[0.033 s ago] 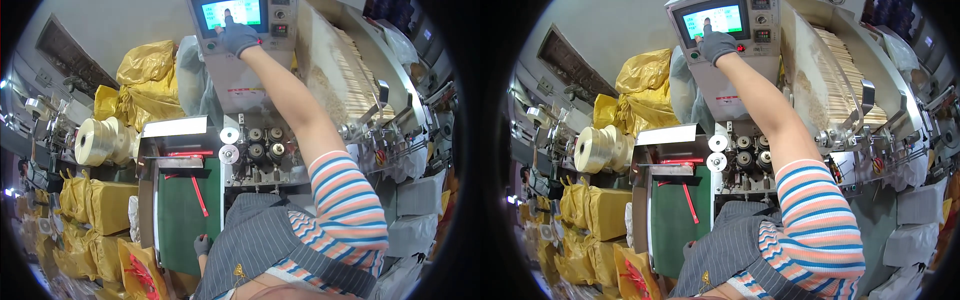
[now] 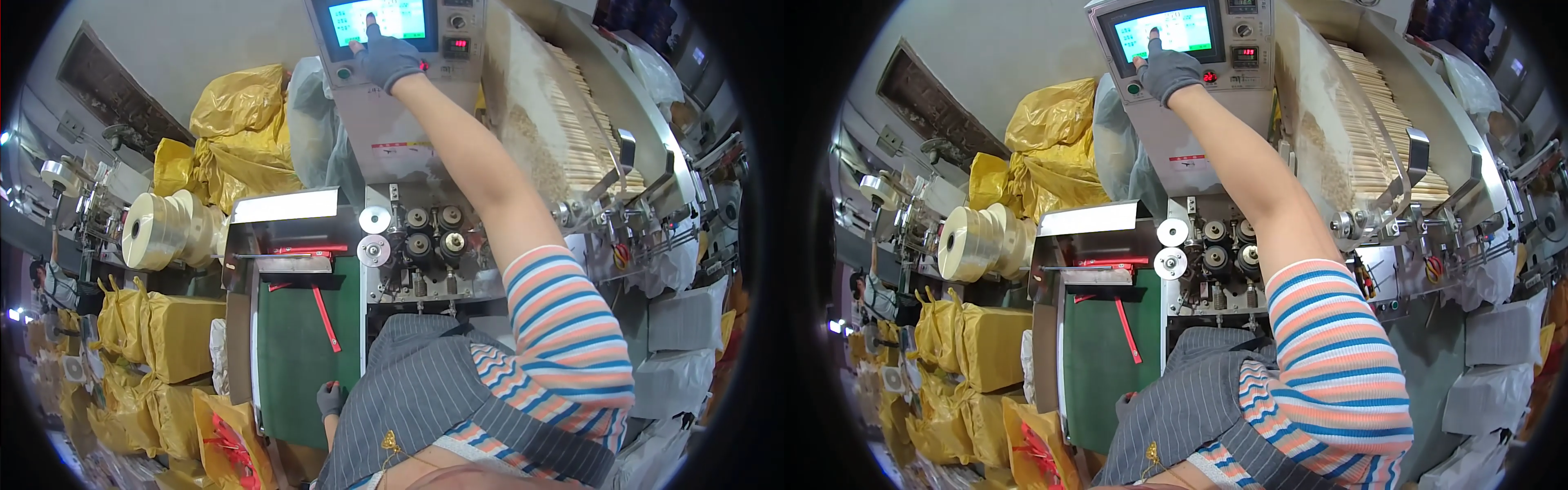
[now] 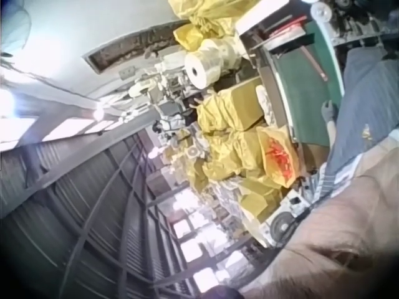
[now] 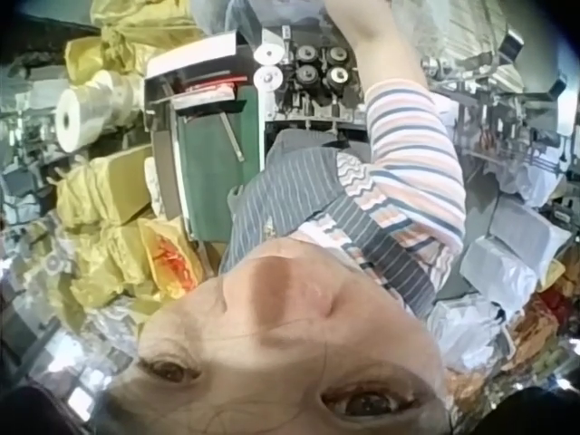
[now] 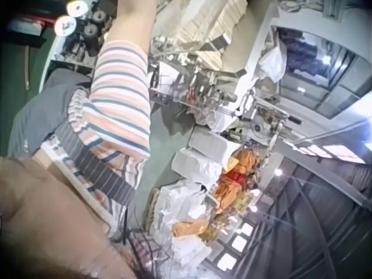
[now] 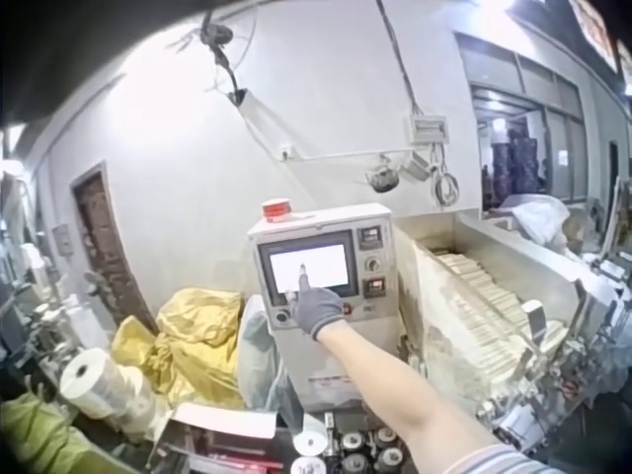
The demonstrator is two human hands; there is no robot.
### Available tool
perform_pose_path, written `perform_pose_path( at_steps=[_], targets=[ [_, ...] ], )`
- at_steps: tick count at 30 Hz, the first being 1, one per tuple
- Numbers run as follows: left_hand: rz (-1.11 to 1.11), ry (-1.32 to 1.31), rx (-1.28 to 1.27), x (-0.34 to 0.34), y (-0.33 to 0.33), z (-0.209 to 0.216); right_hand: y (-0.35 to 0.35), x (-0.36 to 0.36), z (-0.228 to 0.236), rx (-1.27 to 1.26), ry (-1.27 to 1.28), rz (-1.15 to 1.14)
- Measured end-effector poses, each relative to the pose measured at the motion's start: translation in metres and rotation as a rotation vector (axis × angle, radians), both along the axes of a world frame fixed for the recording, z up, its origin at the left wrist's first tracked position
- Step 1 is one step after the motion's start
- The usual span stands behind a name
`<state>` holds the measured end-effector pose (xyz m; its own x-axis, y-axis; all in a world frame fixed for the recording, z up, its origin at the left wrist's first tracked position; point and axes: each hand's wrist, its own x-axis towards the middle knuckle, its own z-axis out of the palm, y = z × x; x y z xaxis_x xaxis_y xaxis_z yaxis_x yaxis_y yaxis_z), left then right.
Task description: Packaging red items into plastic bags using a heat sealer and organizing processed wooden sticks at a machine station.
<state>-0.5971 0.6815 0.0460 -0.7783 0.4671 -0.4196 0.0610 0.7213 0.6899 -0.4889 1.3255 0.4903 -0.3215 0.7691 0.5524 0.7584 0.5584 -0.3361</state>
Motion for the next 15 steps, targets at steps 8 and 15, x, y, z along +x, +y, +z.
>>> perform_pose_path(
  at_steps=[8,15],
  targets=[
    [0.018,-0.078,0.033,-0.003,-0.015,-0.005,-0.005,0.009,-0.011,-0.032,0.102,-0.041],
    [-0.022,-0.008,-0.031,0.003,-0.022,-0.006,-0.01,0.006,-0.026,0.003,0.049,0.023]
  ],
)
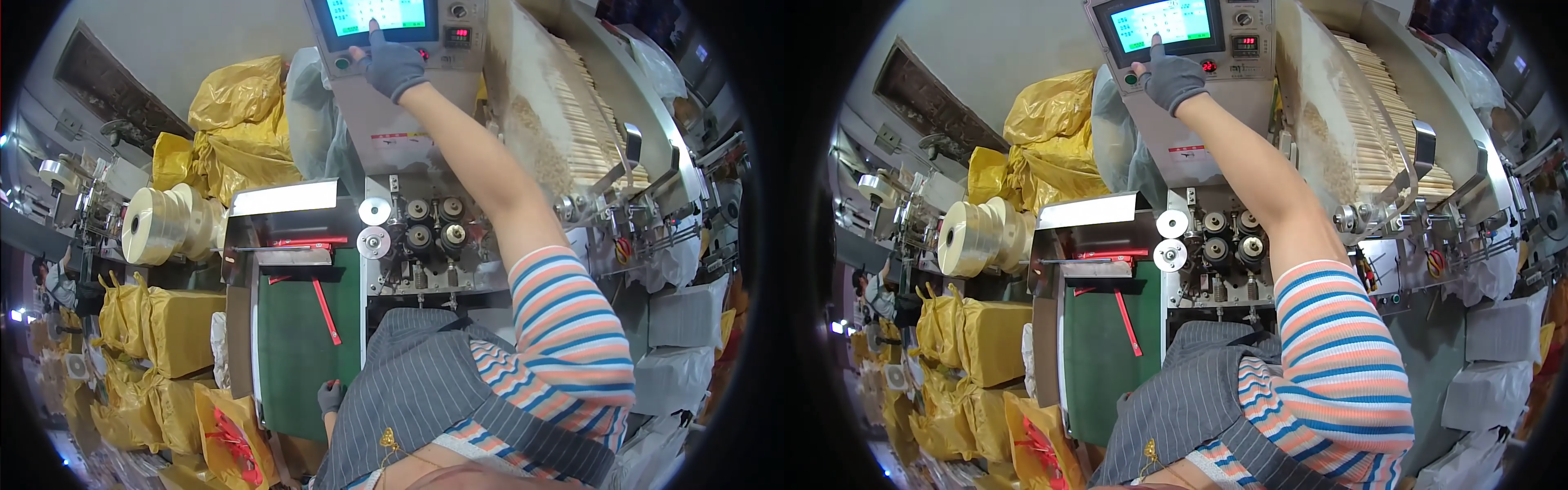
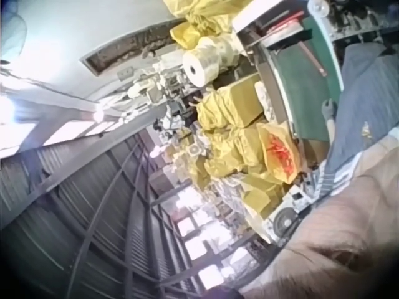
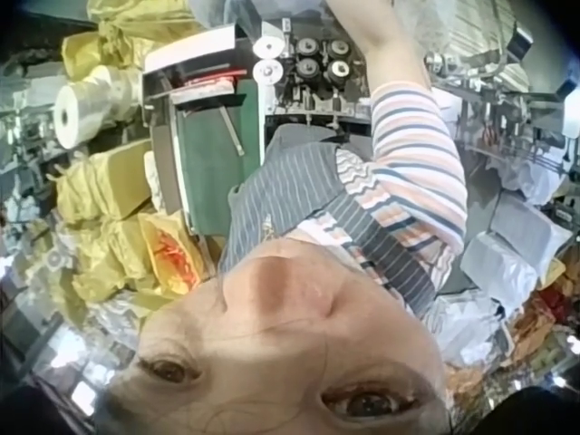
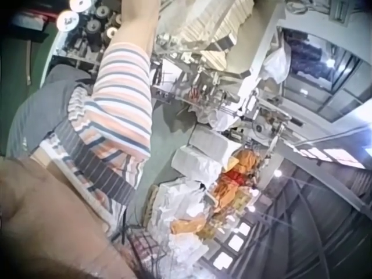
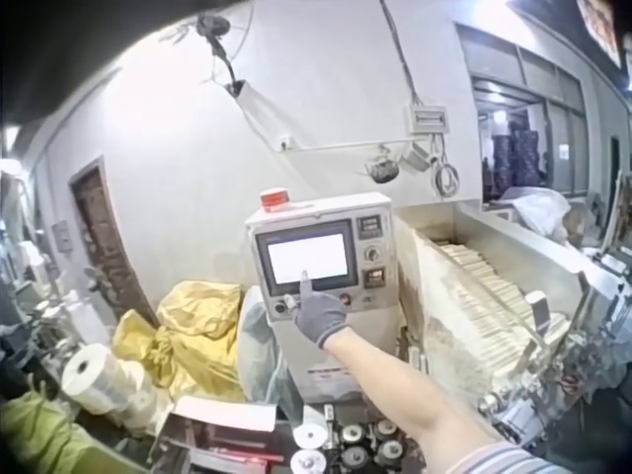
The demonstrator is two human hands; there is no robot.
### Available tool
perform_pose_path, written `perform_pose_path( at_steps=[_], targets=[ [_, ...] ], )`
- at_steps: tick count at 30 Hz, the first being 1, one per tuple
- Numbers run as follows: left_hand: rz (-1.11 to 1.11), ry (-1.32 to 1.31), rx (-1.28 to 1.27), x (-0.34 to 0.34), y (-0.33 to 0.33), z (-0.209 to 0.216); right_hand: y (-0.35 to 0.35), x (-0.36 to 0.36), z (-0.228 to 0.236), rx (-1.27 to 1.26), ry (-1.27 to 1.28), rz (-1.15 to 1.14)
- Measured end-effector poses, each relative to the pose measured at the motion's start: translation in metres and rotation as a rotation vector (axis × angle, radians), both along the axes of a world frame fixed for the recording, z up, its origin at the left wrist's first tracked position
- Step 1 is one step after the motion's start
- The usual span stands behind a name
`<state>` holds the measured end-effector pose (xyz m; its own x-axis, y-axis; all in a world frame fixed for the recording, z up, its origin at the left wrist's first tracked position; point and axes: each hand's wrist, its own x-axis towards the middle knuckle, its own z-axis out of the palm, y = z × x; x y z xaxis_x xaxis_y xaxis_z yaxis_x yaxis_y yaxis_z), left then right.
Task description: Packaging red items into plastic bags using a heat sealer and organizing processed wooden sticks at a machine station.
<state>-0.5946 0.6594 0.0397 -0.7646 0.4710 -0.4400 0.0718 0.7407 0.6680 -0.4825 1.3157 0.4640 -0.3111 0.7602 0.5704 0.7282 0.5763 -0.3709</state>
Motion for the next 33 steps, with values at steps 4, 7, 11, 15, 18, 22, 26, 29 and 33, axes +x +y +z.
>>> perform_pose_path(
  at_steps=[4,7,11,15,18,22,26,29,33],
  targets=[
    [0.001,-0.025,0.002,0.003,0.03,0.043,0.014,0.008,-0.018,0.013,-0.015,0.036],
    [0.0,-0.025,0.007,0.0,0.02,0.027,0.015,0.005,-0.018,0.032,-0.014,-0.001],
    [-0.023,-0.006,0.002,0.002,0.023,0.027,0.008,0.017,-0.018,0.012,0.081,0.0],
    [-0.015,0.009,0.008,0.003,0.007,0.0,0.011,0.024,-0.016,-0.002,0.023,-0.066],
    [-0.024,-0.077,0.047,-0.002,0.006,0.0,0.005,0.027,-0.014,0.002,0.054,-0.079],
    [0.004,-0.096,0.046,0.001,0.011,0.002,0.014,0.036,-0.022,0.004,0.151,-0.148],
    [0.014,-0.078,0.036,0.007,0.012,0.008,0.01,0.04,-0.021,-0.048,0.078,-0.136],
    [0.041,-0.152,0.075,0.01,0.013,0.009,0.01,0.041,-0.02,0.003,0.151,-0.138],
    [0.015,-0.141,0.093,0.012,0.008,0.0,0.013,0.046,-0.019,-0.026,0.123,-0.14]
  ],
)
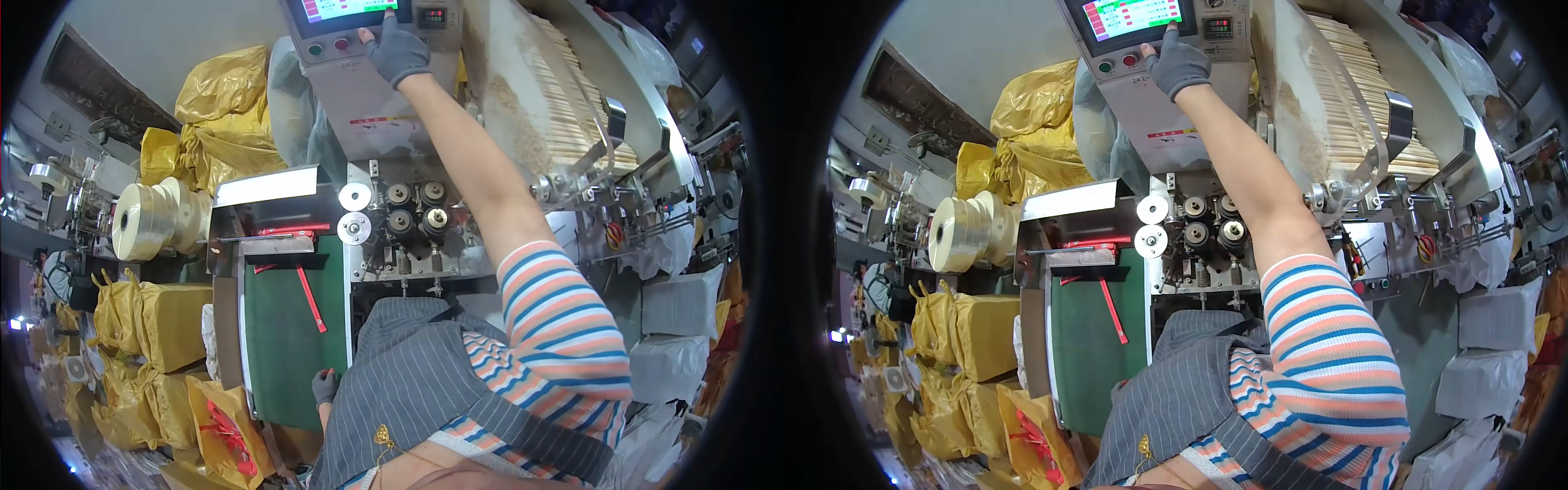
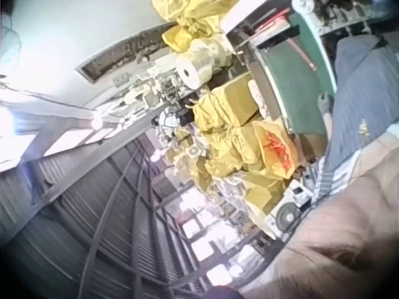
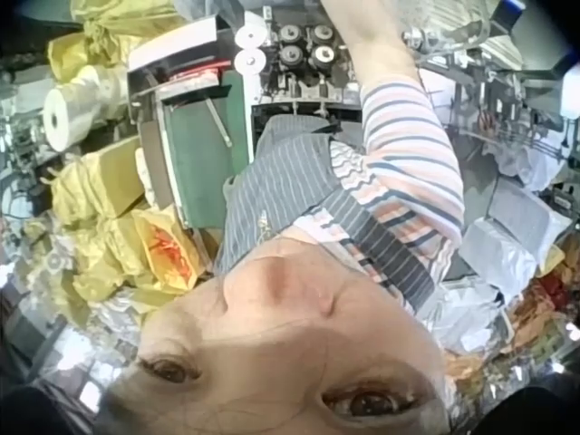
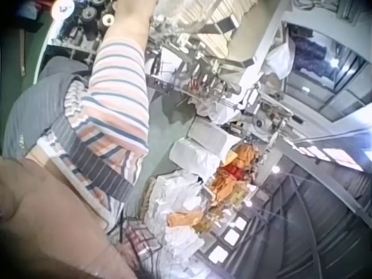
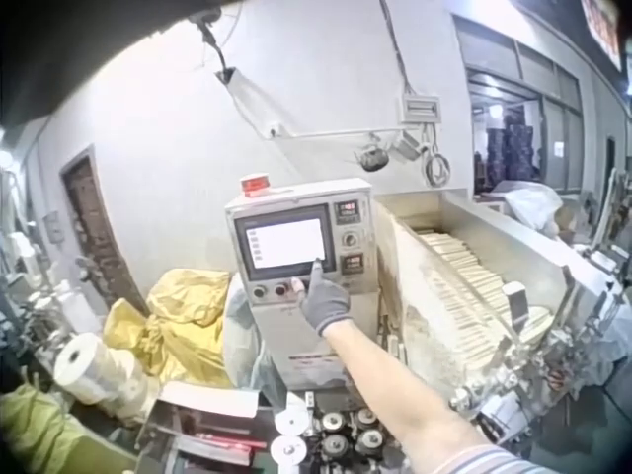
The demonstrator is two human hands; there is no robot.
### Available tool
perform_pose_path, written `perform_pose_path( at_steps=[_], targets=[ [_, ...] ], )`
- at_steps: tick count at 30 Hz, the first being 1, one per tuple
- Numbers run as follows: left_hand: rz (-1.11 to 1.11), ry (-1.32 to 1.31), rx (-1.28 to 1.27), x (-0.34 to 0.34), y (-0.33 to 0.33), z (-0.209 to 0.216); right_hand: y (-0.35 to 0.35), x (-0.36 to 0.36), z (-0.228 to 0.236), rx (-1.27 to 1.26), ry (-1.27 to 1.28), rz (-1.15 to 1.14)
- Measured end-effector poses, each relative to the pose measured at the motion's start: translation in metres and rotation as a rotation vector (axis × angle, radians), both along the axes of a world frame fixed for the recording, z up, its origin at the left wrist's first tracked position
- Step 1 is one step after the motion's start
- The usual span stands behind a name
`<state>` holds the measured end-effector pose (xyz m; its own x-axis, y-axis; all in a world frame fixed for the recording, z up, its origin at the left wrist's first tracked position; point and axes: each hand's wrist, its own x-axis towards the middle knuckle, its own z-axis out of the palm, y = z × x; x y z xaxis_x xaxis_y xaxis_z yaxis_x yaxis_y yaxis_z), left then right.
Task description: Packaging red items into plastic bags using a heat sealer and organizing processed wooden sticks at a machine station.
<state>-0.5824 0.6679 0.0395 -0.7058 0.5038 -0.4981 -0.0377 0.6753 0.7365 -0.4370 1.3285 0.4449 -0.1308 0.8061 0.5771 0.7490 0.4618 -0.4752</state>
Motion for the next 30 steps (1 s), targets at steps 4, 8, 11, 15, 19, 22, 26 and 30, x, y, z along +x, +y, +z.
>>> perform_pose_path(
  at_steps=[4,8,11,15,19,22,26,30],
  targets=[
    [0.052,0.006,-0.005,0.007,-0.034,-0.039,0.001,-0.007,0.0,-0.035,-0.043,-0.002],
    [0.069,-0.037,0.021,0.019,-0.026,-0.006,-0.022,-0.006,-0.009,-0.027,0.071,-0.023],
    [-0.086,0.089,-0.076,0.019,-0.014,0.02,-0.093,0.009,-0.018,0.076,0.42,0.223],
    [-0.158,0.075,0.083,-0.002,0.011,0.045,-0.228,0.058,-0.073,-0.053,0.118,0.496],
    [-0.373,0.206,0.232,-0.036,0.082,0.092,-0.345,0.159,-0.144,-0.755,-0.073,0.562],
    [-0.421,0.066,0.342,-0.024,0.154,0.155,-0.421,0.257,-0.189,-0.782,-0.036,0.272],
    [-0.533,0.042,0.504,0.015,0.227,0.216,-0.471,0.322,-0.161,-0.907,0.199,-0.108],
    [-0.769,0.091,0.703,0.091,0.285,0.305,-0.492,0.351,-0.159,-0.708,0.148,-0.278]
  ],
)
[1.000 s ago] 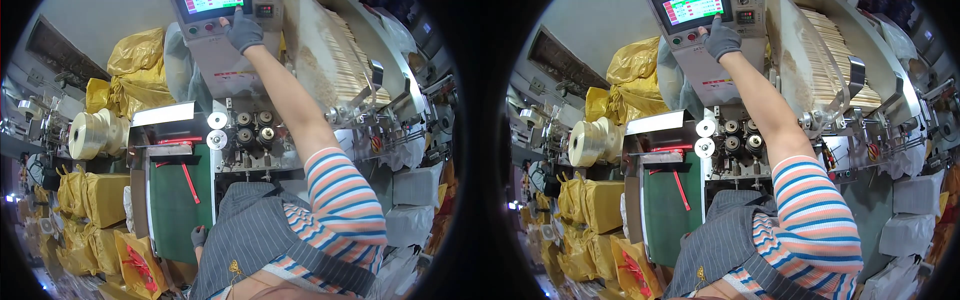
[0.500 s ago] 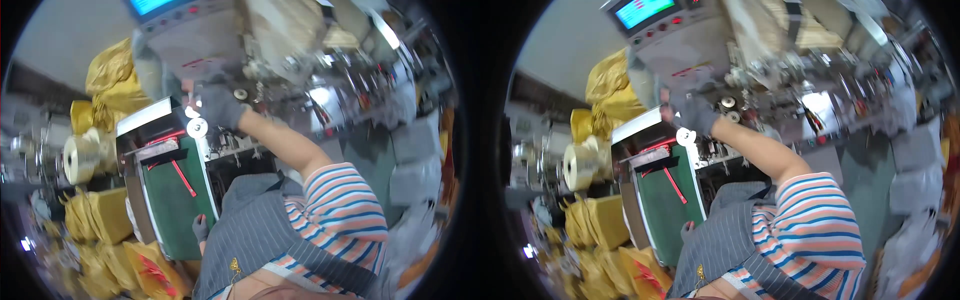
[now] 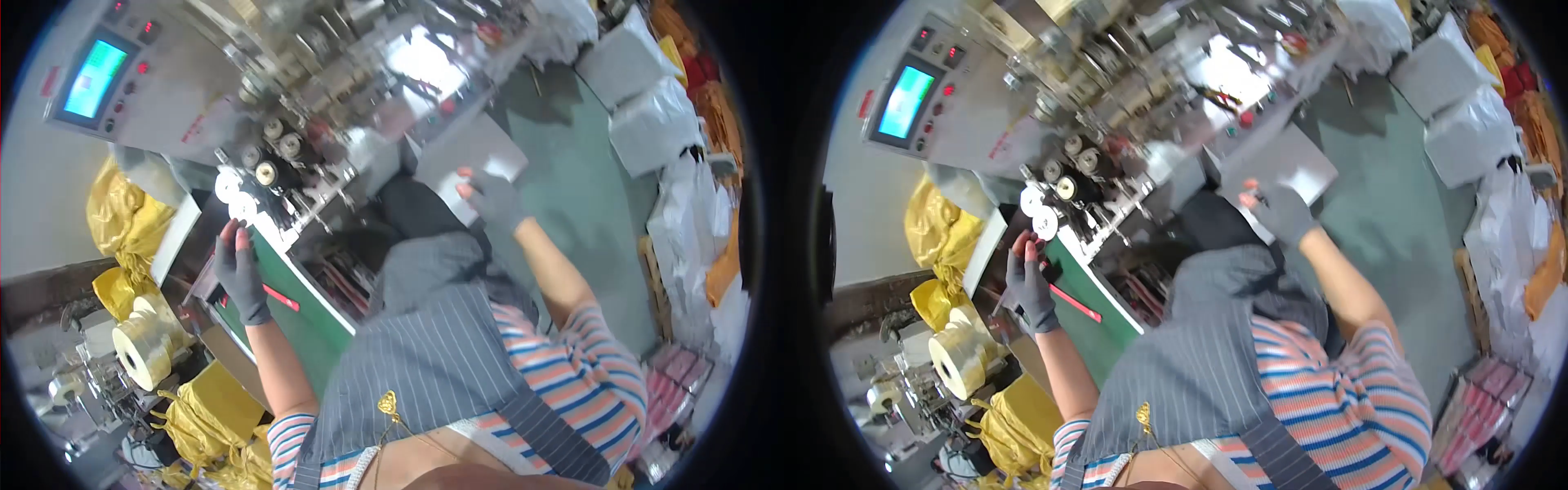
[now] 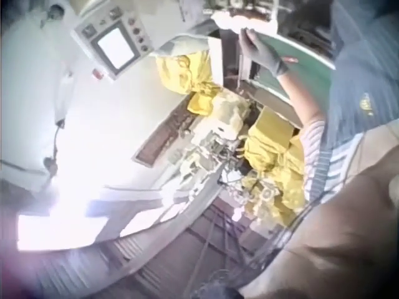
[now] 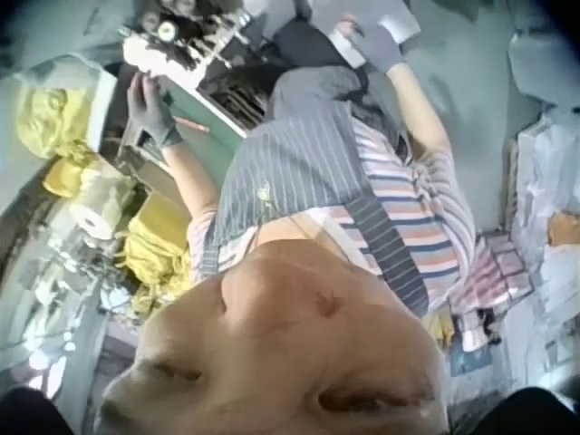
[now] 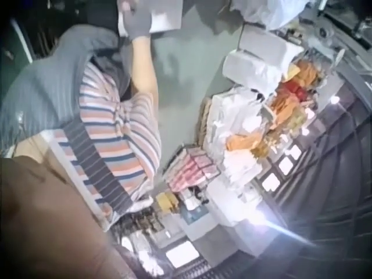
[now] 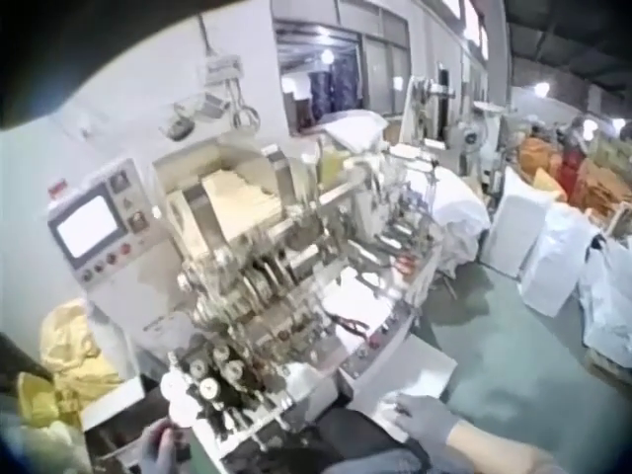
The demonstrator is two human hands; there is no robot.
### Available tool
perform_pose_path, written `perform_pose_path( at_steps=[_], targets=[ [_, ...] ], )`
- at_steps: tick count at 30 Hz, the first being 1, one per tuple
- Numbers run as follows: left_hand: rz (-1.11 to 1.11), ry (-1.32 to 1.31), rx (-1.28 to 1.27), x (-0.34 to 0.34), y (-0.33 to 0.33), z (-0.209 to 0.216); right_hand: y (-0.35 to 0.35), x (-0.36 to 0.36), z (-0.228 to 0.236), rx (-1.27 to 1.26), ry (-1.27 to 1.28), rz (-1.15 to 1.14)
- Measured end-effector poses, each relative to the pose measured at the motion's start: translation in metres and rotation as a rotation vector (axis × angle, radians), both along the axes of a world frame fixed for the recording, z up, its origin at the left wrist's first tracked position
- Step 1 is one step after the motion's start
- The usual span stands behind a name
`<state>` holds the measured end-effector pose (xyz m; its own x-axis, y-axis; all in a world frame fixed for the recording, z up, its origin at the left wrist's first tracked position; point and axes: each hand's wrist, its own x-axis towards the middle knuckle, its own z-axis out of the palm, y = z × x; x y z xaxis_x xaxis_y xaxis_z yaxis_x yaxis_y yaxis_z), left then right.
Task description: Packaging red items into plastic bags using a heat sealer and organizing processed wooden sticks at a machine station.
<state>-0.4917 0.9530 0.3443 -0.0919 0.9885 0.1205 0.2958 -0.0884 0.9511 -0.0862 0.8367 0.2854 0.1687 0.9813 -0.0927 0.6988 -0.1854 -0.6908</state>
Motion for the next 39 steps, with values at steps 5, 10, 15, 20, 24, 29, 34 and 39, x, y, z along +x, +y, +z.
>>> perform_pose_path(
  at_steps=[5,10,15,20,24,29,34,39],
  targets=[
    [-0.107,-0.084,0.495,0.112,0.065,0.104,0.022,0.031,0.038,0.142,0.182,-0.13],
    [-0.037,0.0,0.949,0.159,0.142,0.188,0.103,0.109,0.163,0.323,0.183,-0.01],
    [-0.287,0.127,0.409,0.175,0.165,0.237,0.202,0.172,0.325,0.509,0.236,0.068],
    [-0.122,0.506,0.477,0.195,0.156,0.241,0.319,0.131,0.39,0.297,0.265,0.432],
    [-0.055,0.531,0.541,0.198,0.157,0.235,0.426,0.054,0.383,0.125,0.085,0.827],
    [0.028,0.458,0.581,0.206,0.154,0.23,0.553,-0.041,0.315,-0.022,-0.137,0.952],
    [-0.005,0.45,0.663,0.204,0.16,0.225,0.581,-0.104,0.252,0.112,-0.294,0.975],
    [-0.023,0.449,0.687,0.199,0.16,0.221,0.581,-0.127,0.216,-0.031,-0.649,1.012]
  ],
)
